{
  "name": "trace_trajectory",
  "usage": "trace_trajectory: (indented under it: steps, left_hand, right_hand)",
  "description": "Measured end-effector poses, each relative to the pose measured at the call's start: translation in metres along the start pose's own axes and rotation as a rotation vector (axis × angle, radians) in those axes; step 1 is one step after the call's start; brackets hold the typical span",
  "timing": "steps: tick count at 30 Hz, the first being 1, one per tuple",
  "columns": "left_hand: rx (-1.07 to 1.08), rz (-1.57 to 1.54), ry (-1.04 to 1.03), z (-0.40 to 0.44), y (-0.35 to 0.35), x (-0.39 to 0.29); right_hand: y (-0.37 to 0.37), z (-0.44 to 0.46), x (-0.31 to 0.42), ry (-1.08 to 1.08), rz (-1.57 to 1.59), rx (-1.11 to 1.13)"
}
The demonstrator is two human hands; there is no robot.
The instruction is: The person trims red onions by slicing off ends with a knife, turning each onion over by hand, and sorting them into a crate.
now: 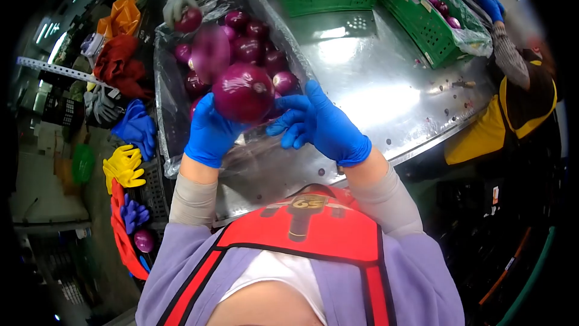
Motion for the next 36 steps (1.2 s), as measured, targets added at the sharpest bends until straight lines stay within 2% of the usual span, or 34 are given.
trace_trajectory:
  steps: [1, 5, 11, 15, 17, 18, 19, 20, 22, 24, 25, 26, 28, 29, 31, 32, 33, 34, 35, 36]
  left_hand:
    - [-0.038, -0.142, 0.043, -0.001, 0.005, 0.002]
    - [-0.072, -0.127, 0.040, -0.004, 0.011, -0.002]
    - [-0.083, -0.208, 0.066, -0.003, 0.018, 0.000]
    - [-0.078, -0.111, 0.064, -0.002, 0.018, 0.003]
    - [-0.057, -0.049, 0.064, -0.004, 0.018, 0.007]
    - [-0.085, -0.096, 0.033, -0.005, 0.022, 0.010]
    - [-0.113, -0.146, 0.005, -0.005, 0.025, 0.014]
    - [-0.110, -0.328, 0.017, -0.005, 0.024, 0.015]
    - [-0.022, -0.668, 0.050, -0.003, 0.024, 0.013]
    - [-0.036, -0.605, 0.044, -0.006, 0.034, 0.012]
    - [-0.043, -0.539, 0.029, -0.005, 0.038, 0.012]
    - [-0.041, -0.536, 0.035, -0.005, 0.039, 0.015]
    - [0.012, -0.479, 0.044, -0.006, 0.037, 0.021]
    - [0.011, -0.472, 0.042, -0.006, 0.038, 0.025]
    - [-0.098, -0.088, -0.029, -0.007, 0.043, 0.027]
    - [-0.101, -0.083, -0.037, -0.008, 0.038, 0.026]
    - [-0.029, -0.211, -0.018, -0.009, 0.023, 0.024]
    - [0.045, -0.339, 0.000, -0.010, 0.013, 0.022]
    - [0.141, -0.391, 0.053, -0.010, 0.015, 0.023]
    - [0.138, -0.390, 0.045, -0.013, 0.015, 0.022]
  right_hand:
    - [-0.005, -0.001, 0.002, -0.002, -0.045, -0.013]
    - [-0.008, 0.008, -0.004, 0.012, -0.173, -0.006]
    - [-0.012, 0.013, -0.010, -0.007, -0.117, -0.038]
    - [-0.012, 0.014, -0.010, -0.042, -0.163, -0.050]
    - [-0.005, 0.005, -0.003, 0.190, -0.292, -0.059]
    - [0.004, -0.001, -0.004, 0.192, -0.295, -0.074]
    - [0.025, -0.012, 0.000, 0.277, -0.356, -0.248]
    - [0.048, -0.025, 0.002, 0.359, -0.416, -0.420]
    - [0.109, -0.048, -0.023, 0.388, -0.505, -0.688]
    - [0.176, -0.063, -0.067, 0.279, -1.102, -0.846]
    - [0.172, -0.069, -0.076, 0.027, -1.265, -0.895]
    - [0.173, -0.072, -0.090, 0.028, -1.260, -0.901]
    - [0.165, -0.068, -0.111, 0.003, -1.577, -0.903]
    - [0.170, -0.068, -0.119, -0.103, -1.575, -0.900]
    - [0.192, -0.067, -0.133, -0.043, -1.474, -0.911]
    - [0.207, -0.069, -0.138, 0.007, -1.377, -0.927]
    - [0.212, -0.073, -0.135, -0.023, -1.224, -0.899]
    - [0.220, -0.076, -0.139, 0.000, -0.965, -0.872]
    - [0.224, -0.083, -0.138, -0.017, -0.877, -0.861]
    - [0.213, -0.090, -0.127, -0.035, -0.788, -0.849]
Point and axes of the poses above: each hand's wrist, its own z-axis towards the middle knuckle, its own y-axis out of the back of the hand, x = y × z, the point moved 6 cm from there along z, towards the middle knuckle
